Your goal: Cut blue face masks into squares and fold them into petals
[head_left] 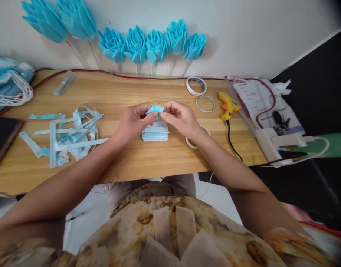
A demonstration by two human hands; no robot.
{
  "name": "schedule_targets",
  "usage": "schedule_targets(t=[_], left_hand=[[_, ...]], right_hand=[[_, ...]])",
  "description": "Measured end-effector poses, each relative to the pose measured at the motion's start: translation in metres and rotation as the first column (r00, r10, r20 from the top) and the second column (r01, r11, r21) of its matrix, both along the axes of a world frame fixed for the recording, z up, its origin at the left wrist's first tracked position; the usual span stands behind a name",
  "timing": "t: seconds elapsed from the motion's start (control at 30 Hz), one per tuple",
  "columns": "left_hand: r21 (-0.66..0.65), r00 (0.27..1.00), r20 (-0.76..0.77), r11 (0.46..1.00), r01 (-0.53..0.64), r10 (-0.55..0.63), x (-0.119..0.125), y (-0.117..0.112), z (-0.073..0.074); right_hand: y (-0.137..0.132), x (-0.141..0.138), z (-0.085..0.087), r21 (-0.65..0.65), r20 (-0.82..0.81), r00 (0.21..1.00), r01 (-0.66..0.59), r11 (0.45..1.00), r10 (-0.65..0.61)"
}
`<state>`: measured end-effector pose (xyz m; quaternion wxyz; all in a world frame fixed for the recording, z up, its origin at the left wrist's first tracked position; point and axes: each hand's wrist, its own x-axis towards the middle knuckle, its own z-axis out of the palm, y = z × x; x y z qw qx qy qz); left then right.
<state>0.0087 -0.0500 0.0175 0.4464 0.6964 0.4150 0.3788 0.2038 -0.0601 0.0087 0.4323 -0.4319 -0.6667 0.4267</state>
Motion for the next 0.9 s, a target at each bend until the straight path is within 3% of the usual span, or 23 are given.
schedule_targets(t=[0.5, 0.9], left_hand=[[-0.039, 0.989, 0.147, 0.999, -0.008, 0.013, 0.0004, 0.0014, -0.0003], [-0.122, 0.998, 0.044, 0.991, 0.049, -0.044, 0.0011, -0.0007, 0.0026]], right_hand=[[0.0007, 0.0005, -0.0032, 0.068, 0.078, 0.997, 0.016, 0.998, -0.021], [0.0011, -0.0012, -0.0003, 0.077, 0.055, 0.997, 0.045, 0.996, -0.05]])
